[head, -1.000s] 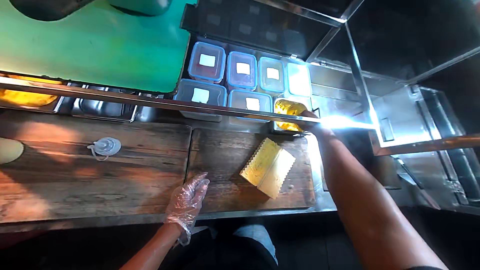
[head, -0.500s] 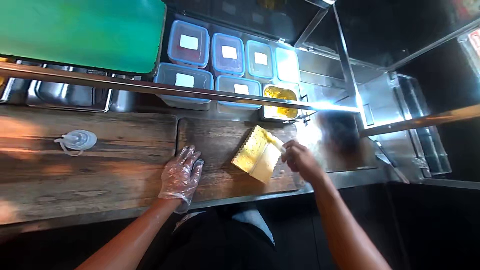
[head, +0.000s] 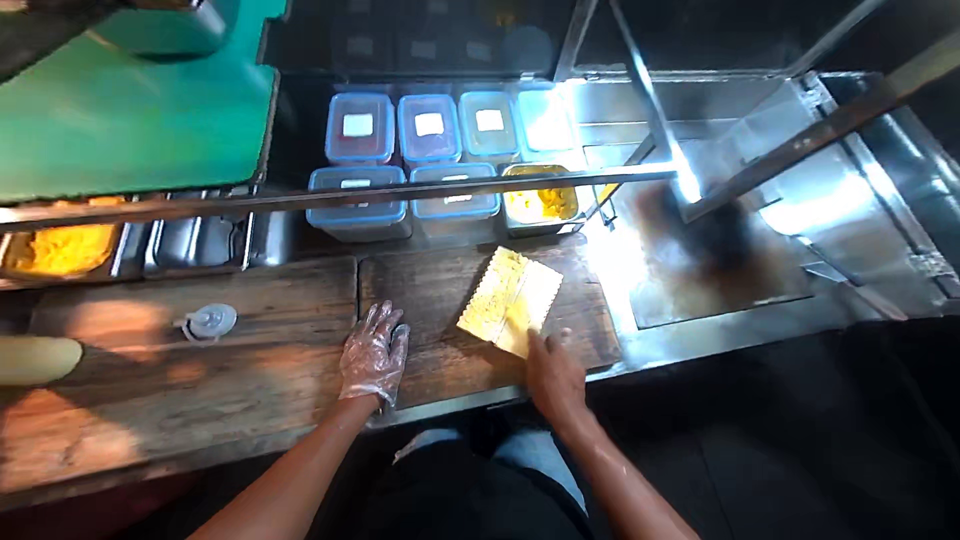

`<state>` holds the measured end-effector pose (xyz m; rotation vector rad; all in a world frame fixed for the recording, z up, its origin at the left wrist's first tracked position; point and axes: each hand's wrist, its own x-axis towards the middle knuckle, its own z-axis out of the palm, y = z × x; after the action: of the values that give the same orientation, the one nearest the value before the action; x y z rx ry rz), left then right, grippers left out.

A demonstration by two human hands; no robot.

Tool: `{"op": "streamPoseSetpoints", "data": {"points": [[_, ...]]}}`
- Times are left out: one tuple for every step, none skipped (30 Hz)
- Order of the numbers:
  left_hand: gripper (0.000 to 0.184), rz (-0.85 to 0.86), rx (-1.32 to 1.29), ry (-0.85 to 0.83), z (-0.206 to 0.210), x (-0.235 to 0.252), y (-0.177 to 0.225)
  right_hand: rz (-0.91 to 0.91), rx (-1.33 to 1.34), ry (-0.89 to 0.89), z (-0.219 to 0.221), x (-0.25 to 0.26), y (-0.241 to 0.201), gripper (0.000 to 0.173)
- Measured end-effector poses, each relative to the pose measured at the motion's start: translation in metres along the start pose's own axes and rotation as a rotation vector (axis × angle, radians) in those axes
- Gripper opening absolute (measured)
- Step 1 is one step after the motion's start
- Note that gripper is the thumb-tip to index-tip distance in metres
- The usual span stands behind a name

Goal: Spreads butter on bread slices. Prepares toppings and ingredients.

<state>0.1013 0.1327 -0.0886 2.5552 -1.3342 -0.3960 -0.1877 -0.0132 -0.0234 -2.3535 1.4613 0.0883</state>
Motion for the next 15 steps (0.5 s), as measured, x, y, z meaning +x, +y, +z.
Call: {"op": "streamPoseSetpoints", "data": {"points": [[0.047,-0.016,-0.009,-0.007,-0.002,0.005,0.005,0.013,0.039,-0.094,-0.005,-0.01,-0.004,0.037],[0.047,-0.033,-0.019,-0.006,-0.002,0.005,0.009,0.058,0.122,-0.203,-0.013,-0.016,-0.007,0.038],[0.048,-0.042,-0.026,-0.004,0.0,0.003,0.011,0.142,0.258,-0.301,-0.021,-0.014,-0.006,0.039],[0.049,-0.04,-0.02,0.0,0.002,0.001,0.011,0.238,0.415,-0.326,-0.025,-0.004,-0.002,0.04],[0.05,-0.031,-0.014,0.012,0.005,0.001,0.011,0.299,0.511,-0.27,-0.025,0.011,0.005,0.039],[0.051,-0.028,-0.009,0.018,0.006,0.001,0.01,0.316,0.473,-0.204,-0.025,0.024,0.01,0.037],[0.051,-0.035,-0.008,0.006,0.005,-0.001,0.01,0.279,0.337,-0.147,-0.026,0.028,0.011,0.035],[0.051,-0.04,-0.01,-0.005,0.004,-0.002,0.009,0.207,0.178,-0.117,-0.026,0.022,0.009,0.033],[0.051,-0.034,-0.013,0.0,0.003,0.0,0.007,0.129,0.052,-0.132,-0.028,0.008,0.005,0.033],[0.051,-0.025,-0.017,0.012,0.004,0.002,0.006,0.058,-0.038,-0.163,-0.029,-0.009,0.0,0.035],[0.052,-0.019,-0.02,0.024,0.006,0.004,0.005,0.002,-0.098,-0.175,-0.03,-0.024,-0.003,0.034],[0.053,-0.011,-0.017,0.03,0.007,0.003,0.004,-0.016,-0.111,-0.179,-0.032,-0.031,-0.005,0.033],[0.052,0.0,-0.017,0.029,0.009,0.0,0.002,0.023,-0.078,-0.205,-0.038,-0.029,-0.006,0.033],[0.053,0.01,-0.016,0.028,0.012,-0.002,0.001,0.097,-0.025,-0.226,-0.044,-0.019,-0.004,0.035],[0.053,0.01,-0.019,0.025,0.014,-0.004,0.0,0.153,0.007,-0.202,-0.046,-0.006,0.002,0.035]]}}
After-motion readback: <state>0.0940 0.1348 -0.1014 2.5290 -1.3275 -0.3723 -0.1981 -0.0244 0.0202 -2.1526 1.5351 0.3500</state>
